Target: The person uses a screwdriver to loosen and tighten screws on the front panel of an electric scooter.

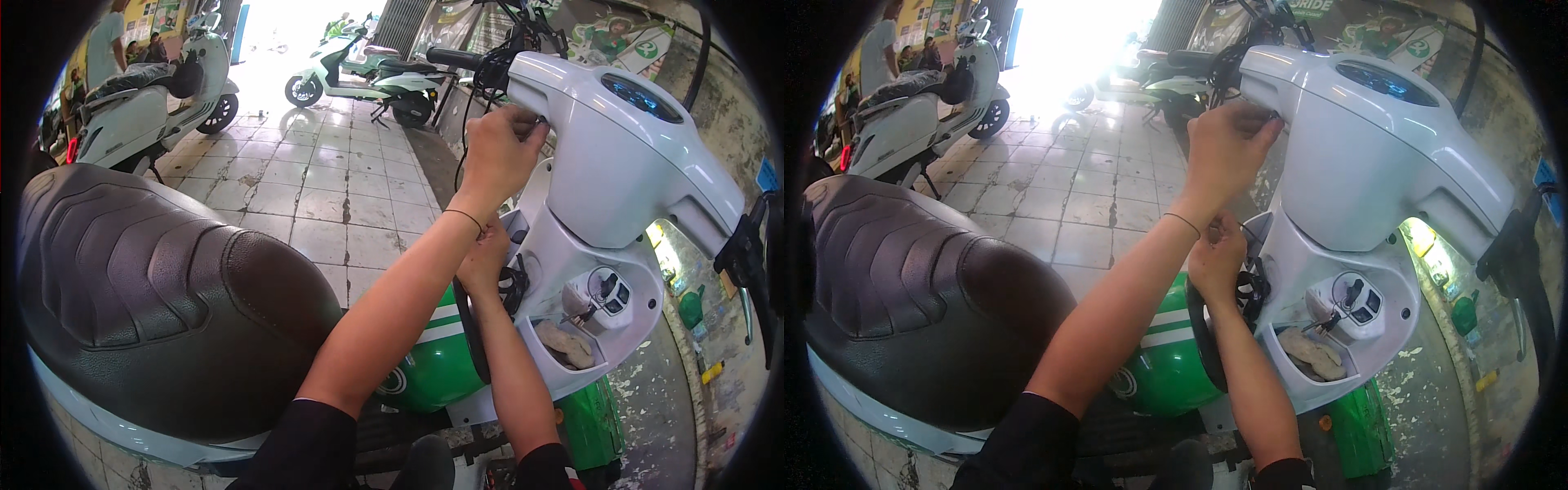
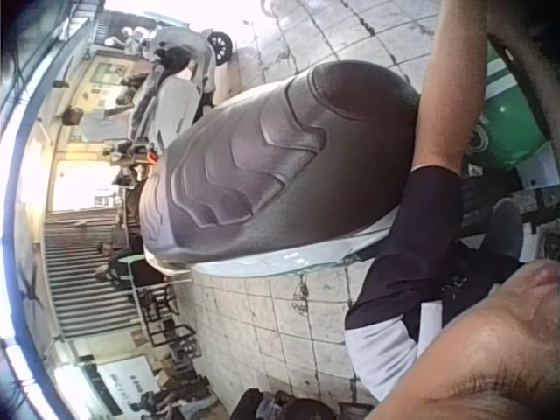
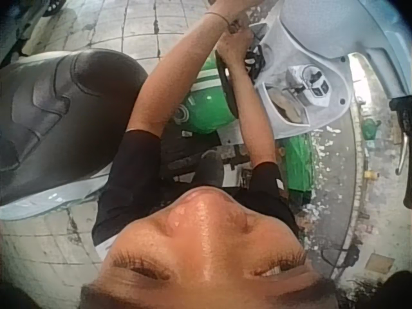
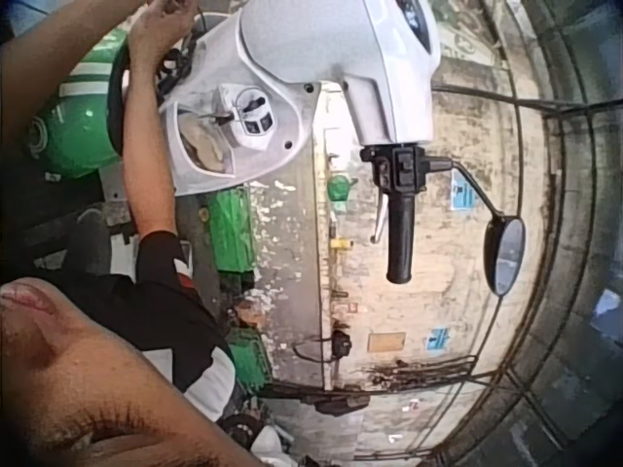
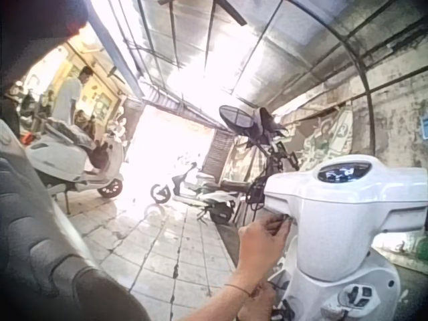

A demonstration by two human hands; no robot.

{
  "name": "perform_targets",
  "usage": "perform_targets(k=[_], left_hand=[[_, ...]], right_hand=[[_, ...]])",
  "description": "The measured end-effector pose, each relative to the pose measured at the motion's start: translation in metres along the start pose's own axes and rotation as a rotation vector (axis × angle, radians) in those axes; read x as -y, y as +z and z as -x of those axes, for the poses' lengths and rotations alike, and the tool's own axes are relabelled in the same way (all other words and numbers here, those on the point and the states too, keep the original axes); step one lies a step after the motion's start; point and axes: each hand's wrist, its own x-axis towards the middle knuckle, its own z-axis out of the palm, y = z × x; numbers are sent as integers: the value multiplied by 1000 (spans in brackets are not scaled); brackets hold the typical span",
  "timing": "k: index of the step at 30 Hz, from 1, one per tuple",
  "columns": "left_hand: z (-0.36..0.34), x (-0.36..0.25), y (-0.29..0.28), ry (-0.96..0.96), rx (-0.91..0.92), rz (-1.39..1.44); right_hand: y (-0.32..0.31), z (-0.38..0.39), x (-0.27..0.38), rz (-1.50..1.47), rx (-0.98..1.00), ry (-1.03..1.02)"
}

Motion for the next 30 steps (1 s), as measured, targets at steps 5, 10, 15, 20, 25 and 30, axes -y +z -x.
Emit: perform_targets(k=[5,10,15,20,25,30], left_hand=[[1,-1,1,-6,-7,49],[0,3,1,-17,17,37],[-4,8,-5,-17,89,18],[-11,9,-21,-71,230,7],[-16,9,-33,-225,412,83],[-9,11,-24,-285,436,283]], right_hand=[[-1,2,3,-40,3,56],[2,0,9,-40,-64,77],[3,0,16,-17,-108,45],[6,-5,19,-141,-111,94],[5,-3,22,-185,-73,141],[6,-6,21,-79,-74,133]])
